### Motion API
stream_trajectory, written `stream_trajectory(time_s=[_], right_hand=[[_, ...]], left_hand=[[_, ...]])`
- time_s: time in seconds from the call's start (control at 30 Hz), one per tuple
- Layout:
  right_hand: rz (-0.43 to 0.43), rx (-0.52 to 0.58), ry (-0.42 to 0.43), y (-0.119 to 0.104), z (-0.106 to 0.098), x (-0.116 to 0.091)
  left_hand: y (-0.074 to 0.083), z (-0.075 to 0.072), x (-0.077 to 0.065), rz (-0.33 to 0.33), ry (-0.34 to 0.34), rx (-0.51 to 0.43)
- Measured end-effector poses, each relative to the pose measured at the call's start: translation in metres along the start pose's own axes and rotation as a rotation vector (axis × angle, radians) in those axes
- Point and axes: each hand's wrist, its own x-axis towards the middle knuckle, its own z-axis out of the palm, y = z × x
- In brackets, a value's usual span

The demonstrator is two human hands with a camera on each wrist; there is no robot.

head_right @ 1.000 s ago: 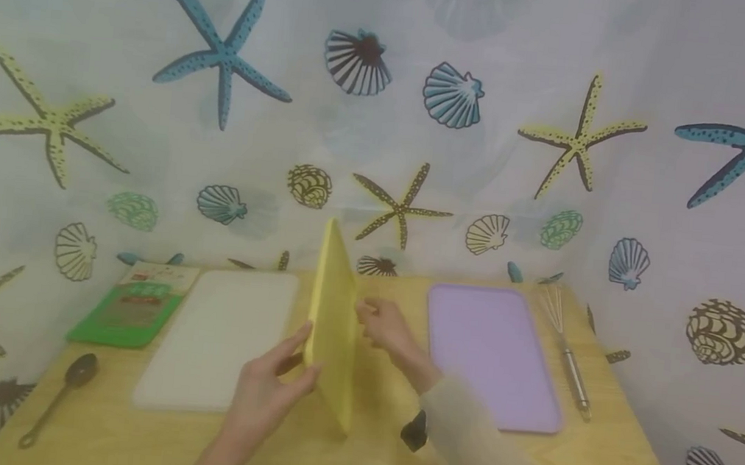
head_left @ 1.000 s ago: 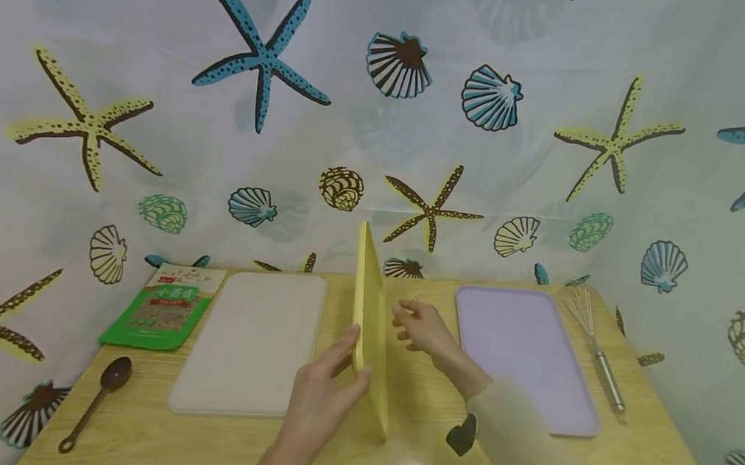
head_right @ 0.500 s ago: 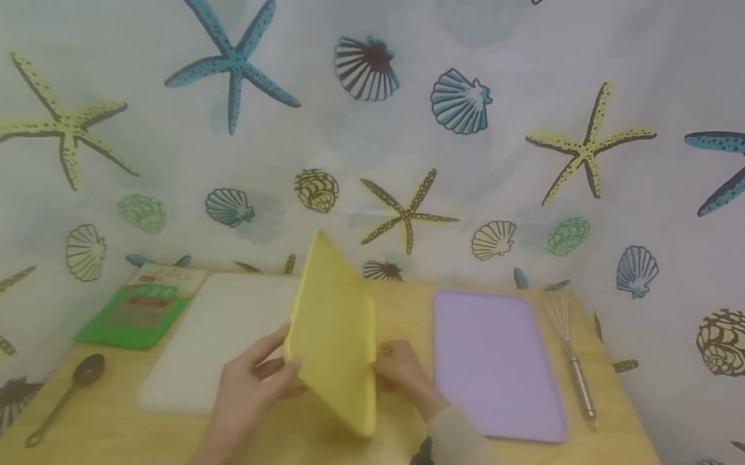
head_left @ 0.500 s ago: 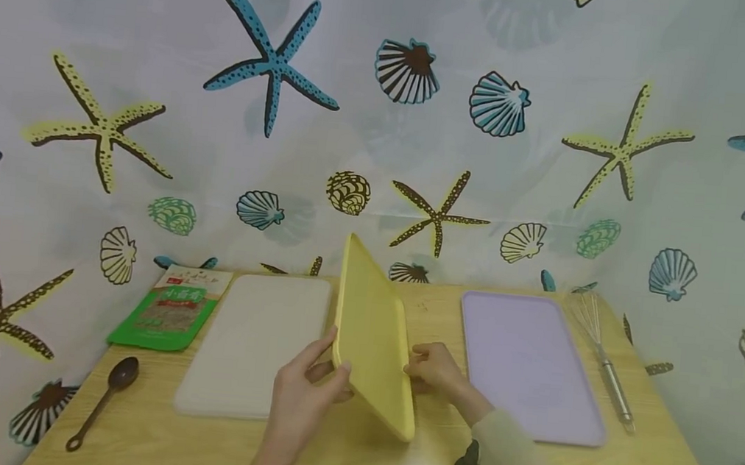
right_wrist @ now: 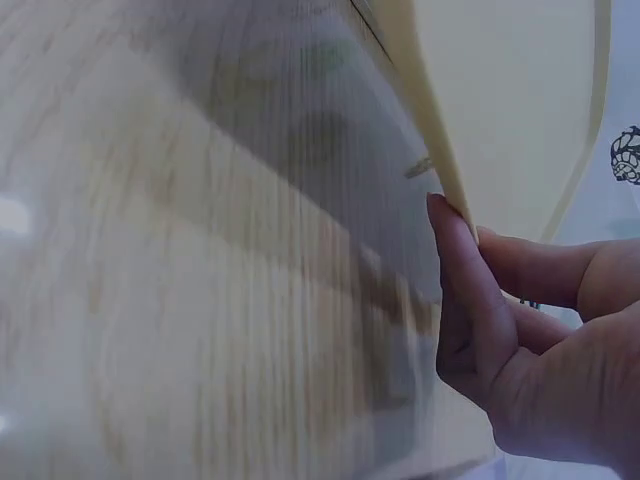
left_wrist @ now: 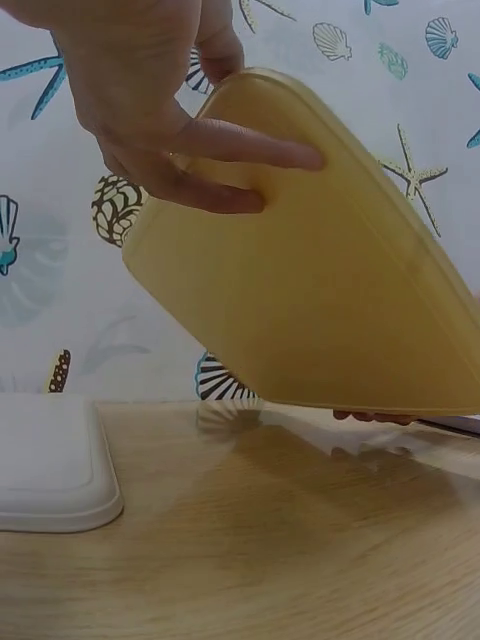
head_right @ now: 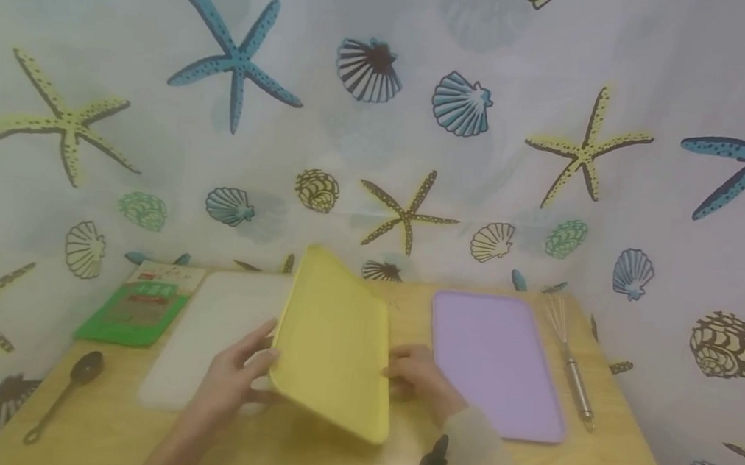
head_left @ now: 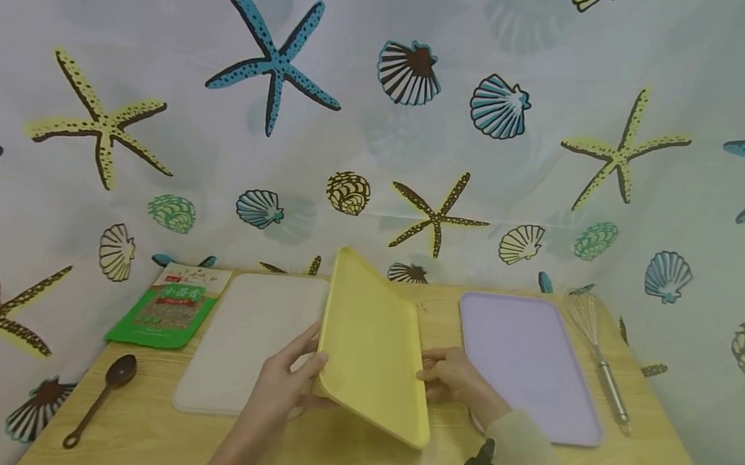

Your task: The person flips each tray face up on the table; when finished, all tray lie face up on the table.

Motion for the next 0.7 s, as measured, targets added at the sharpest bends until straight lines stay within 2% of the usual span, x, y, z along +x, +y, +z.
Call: stream_trajectory(time_s=[0.1,0.27,0.5,0.7], right_hand=[[-0.009,-0.019,0.019,-0.001,-0.006,-0.002],[-0.046,-0.067,0.073,-0.003,-0.017,-0.003],[-0.069,-0.132,0.133,-0.001,-0.027,-0.001],[-0.078,-0.168,0.177,-0.005,-0.03,0.0]], left_hand=[[-0.008,-0.004,0.004,-0.007,-0.005,0.003],[-0.019,-0.013,0.015,-0.059,0.023,0.015],[-0.036,-0.028,0.028,-0.139,0.023,0.151],[-0.046,-0.032,0.036,-0.146,-0.009,0.22]])
